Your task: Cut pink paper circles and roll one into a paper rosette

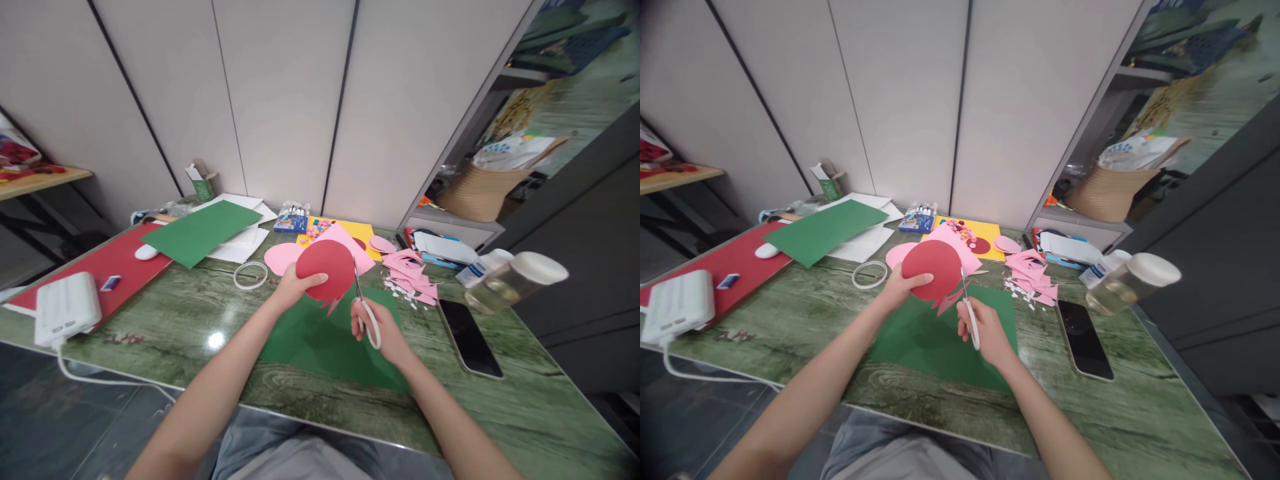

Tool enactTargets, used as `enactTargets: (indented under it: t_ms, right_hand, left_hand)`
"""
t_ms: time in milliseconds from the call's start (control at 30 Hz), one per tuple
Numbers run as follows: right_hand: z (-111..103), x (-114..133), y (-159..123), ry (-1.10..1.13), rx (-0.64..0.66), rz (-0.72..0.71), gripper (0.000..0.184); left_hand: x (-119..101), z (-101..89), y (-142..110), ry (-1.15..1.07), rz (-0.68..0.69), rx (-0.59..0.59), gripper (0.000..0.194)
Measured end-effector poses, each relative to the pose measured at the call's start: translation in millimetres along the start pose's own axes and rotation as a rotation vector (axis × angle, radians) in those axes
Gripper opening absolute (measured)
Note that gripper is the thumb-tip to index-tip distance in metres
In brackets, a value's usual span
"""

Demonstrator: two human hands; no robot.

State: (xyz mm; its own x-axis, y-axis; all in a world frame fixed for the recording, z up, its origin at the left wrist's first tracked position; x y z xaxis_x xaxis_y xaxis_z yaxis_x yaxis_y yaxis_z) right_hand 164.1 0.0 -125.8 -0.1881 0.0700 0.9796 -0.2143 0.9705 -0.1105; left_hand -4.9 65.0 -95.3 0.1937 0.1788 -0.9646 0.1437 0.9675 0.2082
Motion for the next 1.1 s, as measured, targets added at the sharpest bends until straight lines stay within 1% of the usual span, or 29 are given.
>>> enactTargets:
  t_ms: [167, 333, 500, 900, 1033, 1100]
  right_hand:
    - [1, 3, -1, -0.009, 0.008, -0.008, 0.036]
    - [0, 2, -1, -0.058, 0.004, -0.012, 0.036]
    - [1, 1, -1, -0.061, 0.018, -0.011, 0.036]
    - [1, 4, -2, -0.120, 0.023, -0.016, 0.037]
    - [1, 5, -3, -0.102, 0.030, 0.003, 0.039]
    - [0, 4, -3, -0.086, 0.035, 0.009, 0.039]
  left_hand:
    - [-1, -0.4, 1, 0.002, 0.003, 0.010, 0.037]
    - [0, -1.5, 2, -0.026, 0.002, 0.032, 0.037]
    - [0, -4.2, 3, -0.038, 0.007, 0.046, 0.037]
    - [0, -9.0, 6, -0.051, -0.010, 0.081, 0.044]
    - [0, -10.6, 6, -0.039, -0.017, 0.086, 0.045]
    - [-1, -9.5, 5, -0.027, -0.021, 0.109, 0.044]
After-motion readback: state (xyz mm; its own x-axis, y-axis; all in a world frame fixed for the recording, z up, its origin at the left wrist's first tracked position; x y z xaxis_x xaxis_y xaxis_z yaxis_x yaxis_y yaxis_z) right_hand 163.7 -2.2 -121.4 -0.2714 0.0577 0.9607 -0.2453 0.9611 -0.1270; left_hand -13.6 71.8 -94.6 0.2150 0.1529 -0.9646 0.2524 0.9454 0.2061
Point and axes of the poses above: each hand's wrist, its own y-axis towards the middle knuckle, its own z-axis out of the palm, x = y × z, the point moved 7 cm from there along y, towards the middle knuckle, and after that the axes turned 4 degrees about z, right-handed, at the moved point
